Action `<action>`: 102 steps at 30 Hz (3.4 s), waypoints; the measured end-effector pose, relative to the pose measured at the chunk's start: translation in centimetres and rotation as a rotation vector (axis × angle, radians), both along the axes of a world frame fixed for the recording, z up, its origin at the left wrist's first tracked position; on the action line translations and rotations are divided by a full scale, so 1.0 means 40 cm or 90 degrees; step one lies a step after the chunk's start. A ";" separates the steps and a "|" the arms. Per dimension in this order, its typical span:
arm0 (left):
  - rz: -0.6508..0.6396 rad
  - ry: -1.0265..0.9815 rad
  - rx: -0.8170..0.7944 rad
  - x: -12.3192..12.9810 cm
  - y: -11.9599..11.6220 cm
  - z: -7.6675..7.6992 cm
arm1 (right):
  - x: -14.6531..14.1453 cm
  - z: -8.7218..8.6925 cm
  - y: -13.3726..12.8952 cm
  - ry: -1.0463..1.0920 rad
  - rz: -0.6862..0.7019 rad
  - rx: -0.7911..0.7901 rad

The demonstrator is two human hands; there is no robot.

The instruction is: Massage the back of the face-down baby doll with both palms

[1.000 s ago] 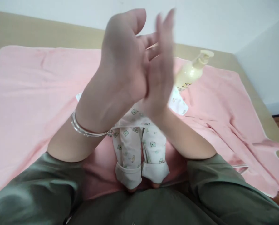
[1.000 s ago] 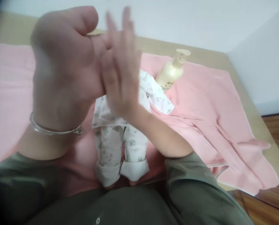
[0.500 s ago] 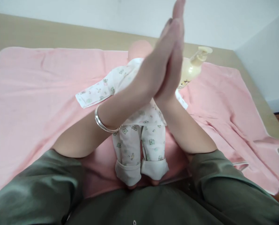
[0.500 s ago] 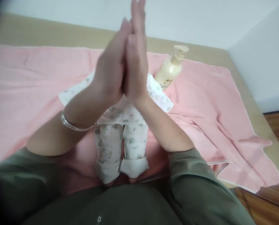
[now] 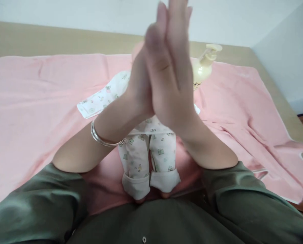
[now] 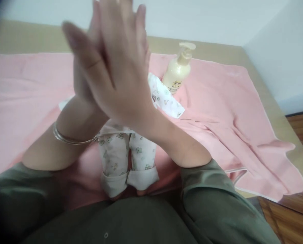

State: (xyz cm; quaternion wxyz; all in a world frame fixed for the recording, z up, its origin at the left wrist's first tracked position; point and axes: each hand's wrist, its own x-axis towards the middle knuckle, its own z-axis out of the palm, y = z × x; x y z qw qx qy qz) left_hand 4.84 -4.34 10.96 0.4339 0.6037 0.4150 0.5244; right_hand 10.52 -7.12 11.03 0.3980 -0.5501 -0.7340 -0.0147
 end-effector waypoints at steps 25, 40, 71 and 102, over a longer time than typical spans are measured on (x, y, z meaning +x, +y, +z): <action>0.259 0.073 0.075 -0.127 0.159 -0.312 | 0.085 -0.192 0.119 -0.171 0.229 -0.239; 0.234 0.199 0.040 -0.135 0.178 -0.320 | 0.022 -0.204 0.065 -0.277 0.108 -0.223; 0.236 0.201 0.065 -0.152 0.197 -0.362 | 0.037 -0.224 0.091 -0.214 0.002 -0.218; 0.137 0.269 0.109 -0.173 0.196 -0.343 | 0.055 -0.166 0.094 -0.286 0.025 -0.301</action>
